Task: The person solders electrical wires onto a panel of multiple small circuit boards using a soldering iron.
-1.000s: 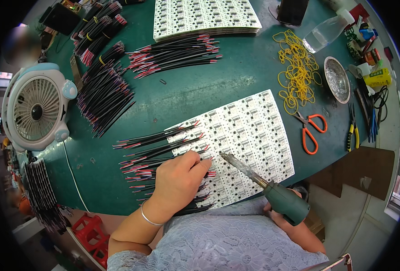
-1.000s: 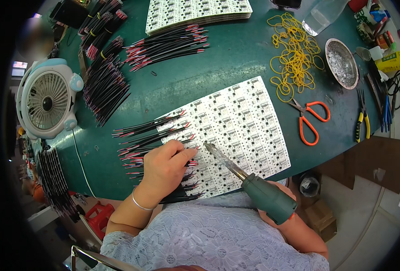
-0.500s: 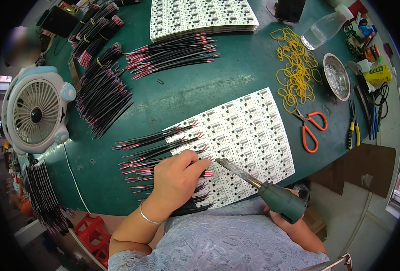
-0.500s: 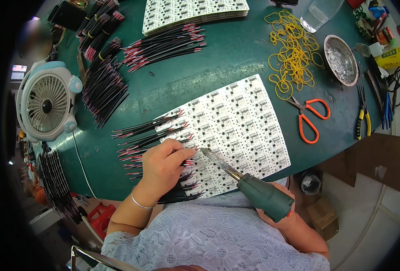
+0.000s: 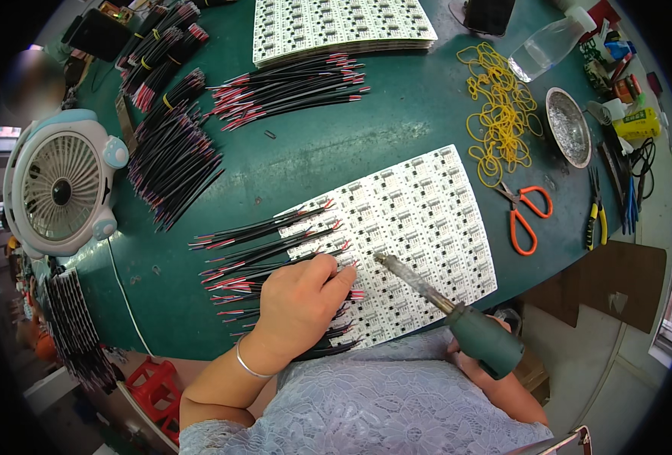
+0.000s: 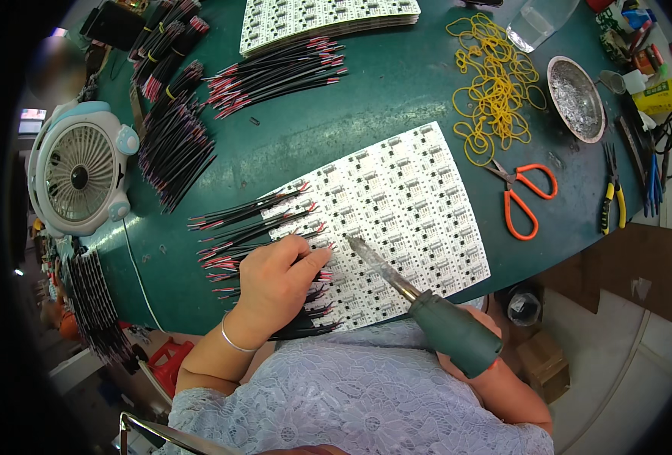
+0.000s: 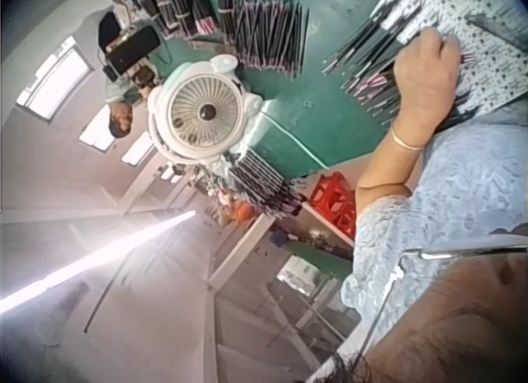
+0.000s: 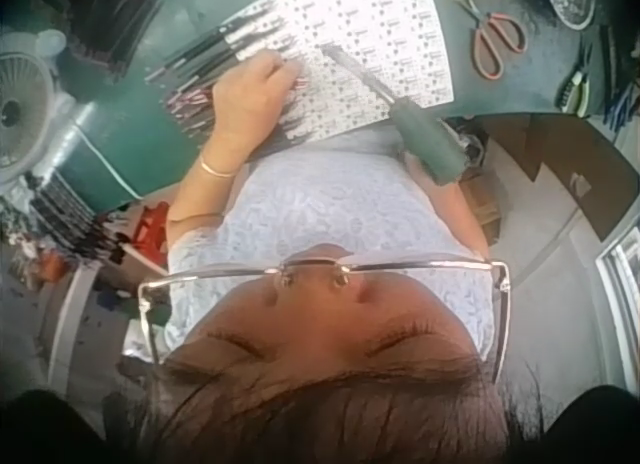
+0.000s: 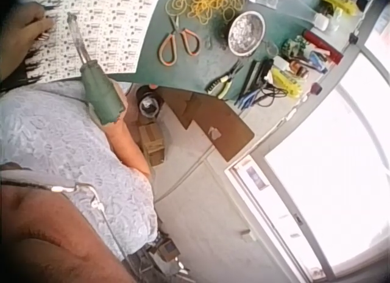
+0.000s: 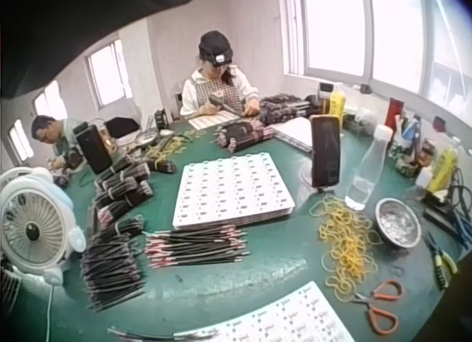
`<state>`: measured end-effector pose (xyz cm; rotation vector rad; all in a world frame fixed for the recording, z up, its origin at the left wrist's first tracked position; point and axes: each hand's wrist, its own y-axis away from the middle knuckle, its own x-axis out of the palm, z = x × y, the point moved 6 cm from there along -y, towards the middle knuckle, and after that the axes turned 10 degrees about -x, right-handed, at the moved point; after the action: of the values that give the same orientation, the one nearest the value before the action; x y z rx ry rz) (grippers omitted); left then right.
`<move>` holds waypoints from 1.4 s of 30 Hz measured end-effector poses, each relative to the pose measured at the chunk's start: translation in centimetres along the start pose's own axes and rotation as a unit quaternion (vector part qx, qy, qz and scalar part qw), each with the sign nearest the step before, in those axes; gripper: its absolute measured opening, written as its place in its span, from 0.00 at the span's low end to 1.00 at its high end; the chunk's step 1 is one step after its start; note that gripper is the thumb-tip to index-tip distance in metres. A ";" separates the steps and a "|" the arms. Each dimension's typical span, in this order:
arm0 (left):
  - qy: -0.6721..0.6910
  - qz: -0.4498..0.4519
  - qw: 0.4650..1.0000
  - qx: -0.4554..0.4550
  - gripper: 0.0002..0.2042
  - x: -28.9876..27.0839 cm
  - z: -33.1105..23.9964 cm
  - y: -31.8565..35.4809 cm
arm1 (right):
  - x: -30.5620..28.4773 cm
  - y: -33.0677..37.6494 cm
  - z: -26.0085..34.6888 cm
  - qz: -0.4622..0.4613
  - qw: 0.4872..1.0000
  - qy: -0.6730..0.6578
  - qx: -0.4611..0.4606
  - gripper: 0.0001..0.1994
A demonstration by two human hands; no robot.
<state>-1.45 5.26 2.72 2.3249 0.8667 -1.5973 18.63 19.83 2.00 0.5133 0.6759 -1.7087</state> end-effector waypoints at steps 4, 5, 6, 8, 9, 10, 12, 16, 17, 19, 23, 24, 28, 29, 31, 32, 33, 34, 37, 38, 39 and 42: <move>-0.019 0.010 1.000 -0.007 0.11 -0.1 -0.2 0.0 | 0.0 -0.6 0.0 -0.001 0.999 -0.036 0.028 0.12; -0.020 0.008 1.000 -0.006 0.11 -0.1 -0.2 0.0 | 0.2 -0.3 0.1 -0.008 1.000 -0.029 0.004 0.13; -0.021 0.010 1.000 -0.007 0.11 0.0 -0.3 0.1 | 0.2 -0.2 0.1 -0.015 0.999 -0.022 -0.020 0.13; -0.024 0.011 1.000 -0.008 0.11 0.1 -0.3 0.1 | 0.2 -0.3 0.0 -0.019 0.999 -0.038 -0.030 0.14; -0.022 0.010 1.000 -0.008 0.12 0.1 -0.3 0.1 | 0.1 -0.3 0.0 -0.023 0.997 -0.056 -0.039 0.15; -0.021 0.010 1.000 -0.008 0.12 0.1 -0.3 0.1 | 0.1 -0.2 0.0 -0.023 0.997 -0.056 -0.040 0.15; -0.022 0.010 1.000 -0.010 0.12 0.0 -0.4 0.1 | 0.5 0.0 -0.5 -0.013 0.995 -0.102 0.004 0.16; -0.026 0.012 1.000 -0.009 0.12 -0.1 -0.4 0.1 | 0.6 -0.4 -0.1 -0.002 0.997 -0.071 -0.017 0.16; -0.025 0.012 1.000 -0.010 0.12 -0.2 -0.3 0.0 | 0.7 -0.3 -0.2 0.002 0.997 -0.076 -0.005 0.16; -0.029 0.015 0.999 -0.009 0.12 -0.2 -0.3 0.0 | 0.8 -0.2 -0.3 0.005 0.997 -0.081 0.006 0.16; -0.036 0.017 0.999 -0.014 0.11 -0.3 -0.2 0.1 | 1.0 -0.1 -0.4 0.005 0.997 -0.077 -0.002 0.15; -0.035 0.019 0.999 -0.017 0.11 -0.3 -0.2 0.1 | 1.0 -0.2 -0.3 0.007 0.997 -0.076 -0.006 0.15; -0.035 0.026 0.999 -0.024 0.11 -0.4 -0.1 -0.1 | 0.9 -0.6 -0.2 -0.007 0.997 -0.076 -0.010 0.14; -0.036 0.026 0.999 -0.024 0.11 -0.4 -0.2 -0.2 | 0.9 -0.2 -0.7 -0.010 0.997 -0.076 -0.009 0.14; -0.026 0.023 0.999 -0.022 0.11 -0.4 -0.2 -0.1 | 0.9 0.8 -1.0 -0.015 0.997 -0.071 -0.009 0.15; -0.025 0.021 0.999 -0.018 0.11 -0.4 -0.2 -0.1 | 0.9 1.7 -1.6 -0.045 0.987 -0.138 0.062 0.15; -0.023 0.022 0.999 -0.019 0.11 -0.3 -0.2 -0.1 | 0.7 2.5 -2.2 -0.078 0.967 -0.202 0.133 0.16; -0.020 0.022 0.999 -0.018 0.12 -0.2 -0.3 -0.2 | 0.5 2.5 -2.2 -0.087 0.968 -0.194 0.134 0.16; -0.043 0.042 0.998 -0.026 0.10 -0.3 -0.1 0.3 | -2.3 1.4 -2.6 -0.274 0.916 -0.276 0.092 0.19; -0.033 0.041 0.999 -0.009 0.10 -0.2 -0.3 0.3 | -3.6 1.2 -2.9 -0.327 0.902 -0.267 0.092 0.20; -0.036 0.031 0.999 -0.018 0.09 -0.3 -0.1 0.4 | -5.2 1.1 -2.9 -0.374 0.895 -0.224 0.097 0.21; -0.038 0.011 0.999 -0.022 0.11 -0.1 0.1 0.6 | -10.2 1.1 -3.3 -0.492 0.862 -0.114 0.037 0.20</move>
<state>-1.22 4.63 2.69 2.2216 0.8480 -1.6296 22.06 29.20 6.07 -0.0421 0.7513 -2.7087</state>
